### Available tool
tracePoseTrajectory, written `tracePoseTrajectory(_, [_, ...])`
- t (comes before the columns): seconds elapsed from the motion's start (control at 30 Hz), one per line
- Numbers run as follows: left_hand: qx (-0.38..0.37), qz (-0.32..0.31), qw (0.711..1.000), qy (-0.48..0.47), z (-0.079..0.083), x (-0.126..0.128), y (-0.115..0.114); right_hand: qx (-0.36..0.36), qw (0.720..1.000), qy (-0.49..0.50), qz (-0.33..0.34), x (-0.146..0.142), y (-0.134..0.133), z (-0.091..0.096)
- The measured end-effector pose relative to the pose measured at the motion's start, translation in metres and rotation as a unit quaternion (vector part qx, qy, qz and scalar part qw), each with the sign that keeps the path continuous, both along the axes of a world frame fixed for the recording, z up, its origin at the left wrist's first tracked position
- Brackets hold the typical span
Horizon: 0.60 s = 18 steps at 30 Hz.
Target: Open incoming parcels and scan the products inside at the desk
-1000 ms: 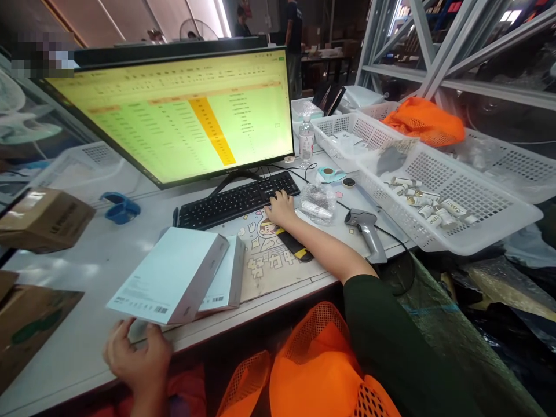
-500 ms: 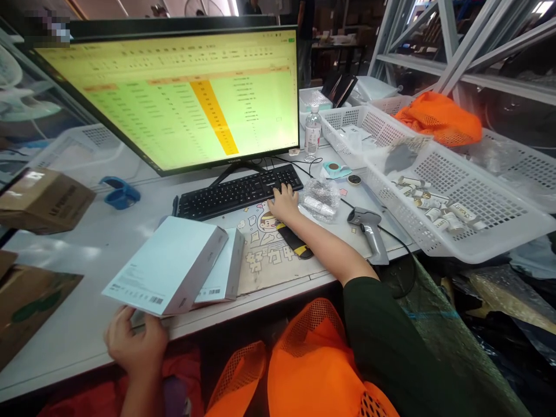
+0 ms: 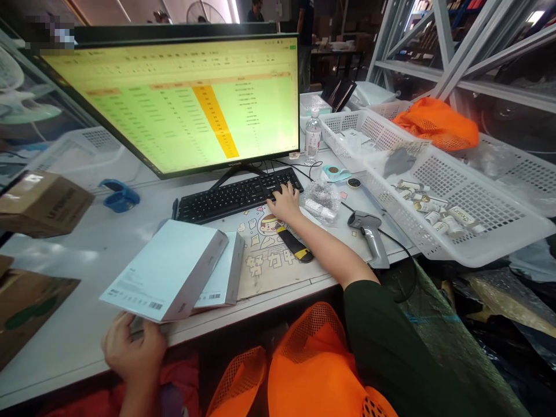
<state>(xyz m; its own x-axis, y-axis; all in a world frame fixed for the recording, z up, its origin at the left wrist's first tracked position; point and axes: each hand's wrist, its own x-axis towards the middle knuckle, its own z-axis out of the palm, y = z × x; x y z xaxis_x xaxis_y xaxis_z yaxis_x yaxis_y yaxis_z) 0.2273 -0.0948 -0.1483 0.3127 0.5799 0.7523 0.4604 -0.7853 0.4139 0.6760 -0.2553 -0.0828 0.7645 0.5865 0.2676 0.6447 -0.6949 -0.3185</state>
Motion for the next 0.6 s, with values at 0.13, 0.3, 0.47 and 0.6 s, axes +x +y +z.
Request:
tracePoseTrajectory(0.13, [-0.014, -0.001, 1.0, 0.001, 0.002, 0.001, -0.001, -0.008, 1.0, -0.013, 0.018, -0.006, 0.0, 0.002])
tracePoseTrajectory(0.3, [-0.025, -0.004, 1.0, -0.011, 0.003, 0.002, -0.004, -0.017, 0.999, -0.013, 0.028, -0.005, 0.002, 0.003])
tracePoseTrajectory(0.47, [-0.023, -0.017, 0.999, -0.023, 0.005, 0.003, -0.007, -0.016, 1.0, 0.008, -0.008, 0.001, 0.003, 0.001])
tracePoseTrajectory(0.6, [-0.009, -0.027, 0.999, -0.021, 0.006, 0.004, -0.008, -0.007, 1.0, 0.017, -0.007, 0.005, 0.003, 0.001])
